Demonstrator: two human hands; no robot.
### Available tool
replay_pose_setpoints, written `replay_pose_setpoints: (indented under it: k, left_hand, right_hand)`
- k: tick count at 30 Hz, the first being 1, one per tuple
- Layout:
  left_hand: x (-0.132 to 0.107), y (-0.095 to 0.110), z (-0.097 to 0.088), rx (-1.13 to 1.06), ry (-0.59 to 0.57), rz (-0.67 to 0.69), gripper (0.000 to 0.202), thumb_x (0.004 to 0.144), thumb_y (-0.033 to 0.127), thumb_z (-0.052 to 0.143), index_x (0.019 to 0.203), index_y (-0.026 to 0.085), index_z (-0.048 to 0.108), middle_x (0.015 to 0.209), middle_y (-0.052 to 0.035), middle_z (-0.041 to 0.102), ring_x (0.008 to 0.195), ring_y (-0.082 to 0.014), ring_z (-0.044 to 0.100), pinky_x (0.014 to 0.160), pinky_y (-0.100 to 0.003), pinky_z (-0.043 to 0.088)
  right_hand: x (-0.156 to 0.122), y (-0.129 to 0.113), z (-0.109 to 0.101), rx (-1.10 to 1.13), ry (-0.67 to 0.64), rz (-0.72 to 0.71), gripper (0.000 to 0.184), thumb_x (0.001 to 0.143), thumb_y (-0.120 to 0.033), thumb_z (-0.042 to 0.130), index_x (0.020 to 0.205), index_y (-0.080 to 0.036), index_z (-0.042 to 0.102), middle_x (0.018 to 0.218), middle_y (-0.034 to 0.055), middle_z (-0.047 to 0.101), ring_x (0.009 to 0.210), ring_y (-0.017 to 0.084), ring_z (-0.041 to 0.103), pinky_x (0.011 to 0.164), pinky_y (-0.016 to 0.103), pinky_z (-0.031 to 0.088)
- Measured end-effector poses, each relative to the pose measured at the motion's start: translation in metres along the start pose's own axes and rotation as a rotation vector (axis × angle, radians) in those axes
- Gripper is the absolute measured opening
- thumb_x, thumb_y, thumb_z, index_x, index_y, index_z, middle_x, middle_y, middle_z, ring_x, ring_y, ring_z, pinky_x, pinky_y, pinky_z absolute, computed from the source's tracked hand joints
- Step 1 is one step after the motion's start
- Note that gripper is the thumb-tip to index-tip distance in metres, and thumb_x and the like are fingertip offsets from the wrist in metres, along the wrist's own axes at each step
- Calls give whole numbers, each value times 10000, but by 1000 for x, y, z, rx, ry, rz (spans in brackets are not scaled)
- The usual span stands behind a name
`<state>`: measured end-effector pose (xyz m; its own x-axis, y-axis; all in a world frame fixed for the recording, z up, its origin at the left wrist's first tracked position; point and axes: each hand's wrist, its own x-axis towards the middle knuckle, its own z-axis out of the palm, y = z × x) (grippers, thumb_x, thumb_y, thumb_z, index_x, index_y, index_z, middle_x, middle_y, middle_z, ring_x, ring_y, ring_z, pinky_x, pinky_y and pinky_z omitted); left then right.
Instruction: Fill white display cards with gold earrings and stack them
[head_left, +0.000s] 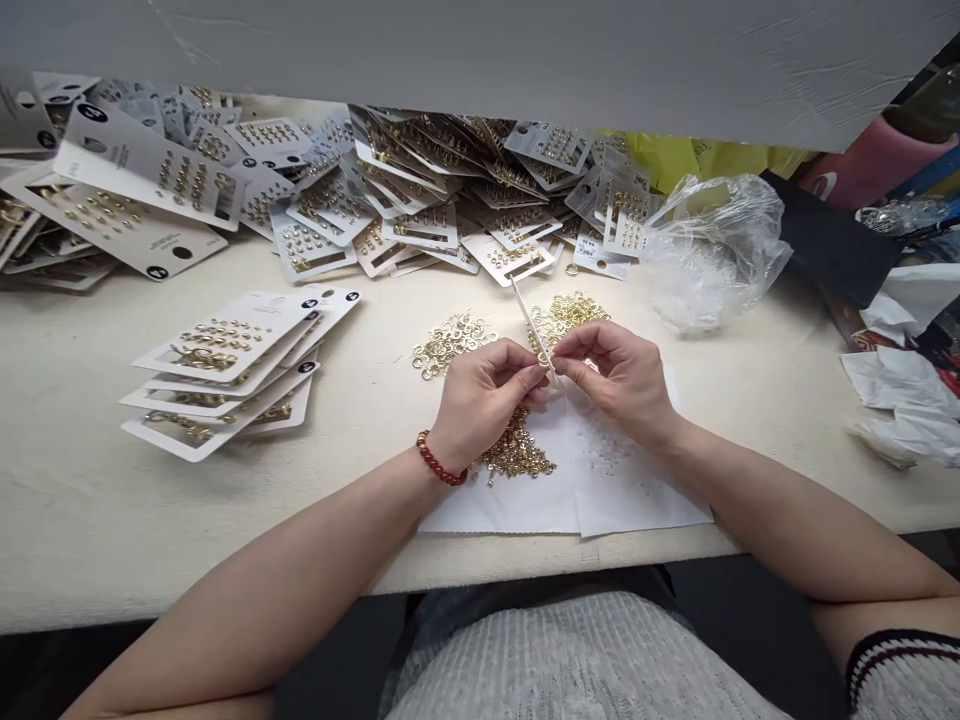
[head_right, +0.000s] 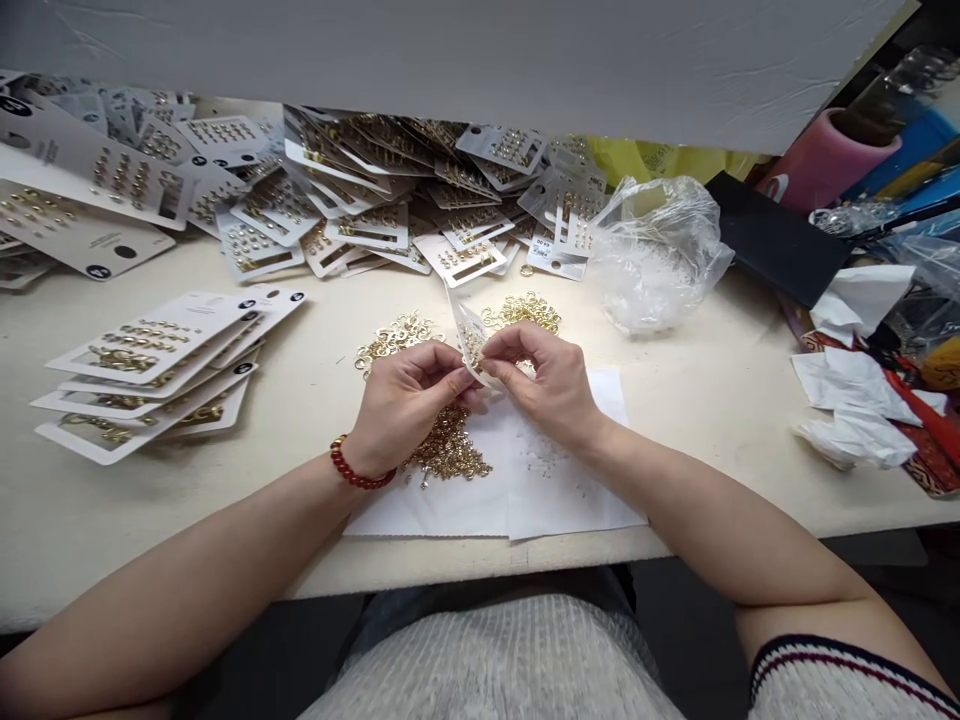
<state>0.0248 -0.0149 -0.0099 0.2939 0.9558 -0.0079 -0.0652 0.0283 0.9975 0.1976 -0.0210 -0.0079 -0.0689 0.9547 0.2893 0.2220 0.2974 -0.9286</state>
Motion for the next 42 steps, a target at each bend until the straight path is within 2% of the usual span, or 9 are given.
replay_pose_setpoints:
  k: [5, 15, 26, 33, 37, 42]
  left_hand:
    - [1, 0, -2, -50, -16, -13, 150, 820, 280, 753, 793, 163, 664, 641, -20, 718, 567, -126, 708, 581, -227, 639]
    - [0, 0, 0, -56, -14, -36, 185, 790, 294, 788, 805, 141, 684, 683, -26, 714, 611, -130, 707, 633, -264, 665]
    - [0, -3, -2, 1, -17, 23, 155, 800, 282, 780, 804, 151, 698, 662, -14, 703, 596, -134, 717, 605, -248, 664]
    - [2, -1, -2, -107, -43, -35, 188, 782, 303, 800, 809, 152, 691, 663, -7, 698, 606, -131, 706, 622, -274, 672]
    - [2, -2, -2, -136, -55, -42, 186, 774, 293, 809, 804, 152, 691, 681, -4, 704, 611, -115, 702, 624, -242, 661]
    - [2, -3, -4, -73, -69, -17, 147, 804, 268, 779, 809, 153, 688, 668, -7, 707, 608, -113, 709, 621, -219, 647]
  right_hand:
    - [0, 0, -1, 137, 13, 77, 125, 774, -217, 756, 875, -196, 686, 845, 3, 712, 780, 125, 683, 782, 318, 598]
    - [-2, 4, -2, 82, 1, 27, 93, 801, -192, 715, 877, -192, 661, 826, 0, 688, 768, 119, 660, 729, 300, 578]
    - [-1, -4, 0, 3, 10, -29, 42, 806, -171, 697, 844, -170, 679, 811, 11, 709, 755, 123, 664, 713, 291, 585]
    - [0, -2, -1, 169, -2, 123, 104, 772, -200, 729, 845, -162, 666, 802, 16, 703, 746, 122, 668, 711, 295, 573]
    - [0, -1, 0, 144, -3, 121, 66, 783, -179, 687, 843, -163, 666, 812, 18, 696, 755, 119, 652, 712, 300, 544]
    - [1, -1, 0, 133, -16, 143, 67, 778, -187, 669, 840, -164, 656, 809, 22, 692, 741, 123, 637, 679, 303, 518]
